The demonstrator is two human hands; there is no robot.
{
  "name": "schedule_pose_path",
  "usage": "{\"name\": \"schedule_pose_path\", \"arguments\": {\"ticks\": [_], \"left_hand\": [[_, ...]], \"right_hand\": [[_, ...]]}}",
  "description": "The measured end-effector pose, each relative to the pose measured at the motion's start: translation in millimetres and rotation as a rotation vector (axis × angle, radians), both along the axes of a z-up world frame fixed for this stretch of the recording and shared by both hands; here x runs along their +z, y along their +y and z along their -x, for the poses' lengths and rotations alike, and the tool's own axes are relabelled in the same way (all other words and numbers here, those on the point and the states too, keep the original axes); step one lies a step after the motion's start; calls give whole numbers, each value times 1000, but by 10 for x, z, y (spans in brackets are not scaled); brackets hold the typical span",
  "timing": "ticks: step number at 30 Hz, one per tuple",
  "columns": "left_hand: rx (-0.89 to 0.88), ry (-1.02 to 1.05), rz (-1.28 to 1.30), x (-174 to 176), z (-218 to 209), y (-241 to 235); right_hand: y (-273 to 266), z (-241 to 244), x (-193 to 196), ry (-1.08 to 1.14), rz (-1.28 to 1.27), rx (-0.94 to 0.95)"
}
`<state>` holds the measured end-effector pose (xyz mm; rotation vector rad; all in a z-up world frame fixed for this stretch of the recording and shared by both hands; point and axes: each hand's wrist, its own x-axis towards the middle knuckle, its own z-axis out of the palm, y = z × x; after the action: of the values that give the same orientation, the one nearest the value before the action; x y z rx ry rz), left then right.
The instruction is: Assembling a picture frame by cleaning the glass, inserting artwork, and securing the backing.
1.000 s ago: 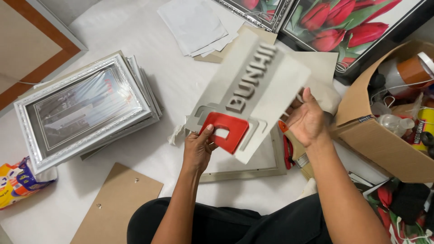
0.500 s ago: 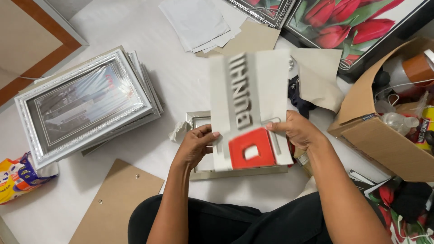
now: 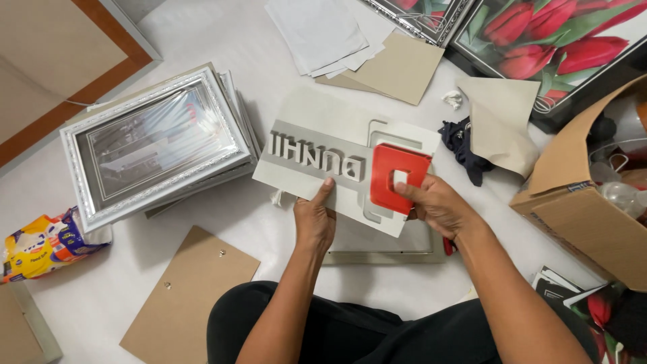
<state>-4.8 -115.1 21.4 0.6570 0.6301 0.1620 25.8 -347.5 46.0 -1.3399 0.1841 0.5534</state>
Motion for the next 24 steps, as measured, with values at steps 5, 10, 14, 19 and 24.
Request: {"name": "schedule_pose_path", "arguments": {"ticks": [5,10,14,19,24], "left_hand": [[33,-9,-61,-143,-129,427],[-193,-82,-93,-71,-109,850],[-554,-69,-227,23,13,961],[-526,-14,-404,204,37,860],[-515,28,-550,146,6,857]], "right_hand": [[-175,-84,0,-14,91,-79],[-742,-274,-326,30,136,-64],[-921,-270,-268,59,188,-25],[-779,-251,-235,89,249,-10],[-674,-238,-158,53,316,-21]]}}
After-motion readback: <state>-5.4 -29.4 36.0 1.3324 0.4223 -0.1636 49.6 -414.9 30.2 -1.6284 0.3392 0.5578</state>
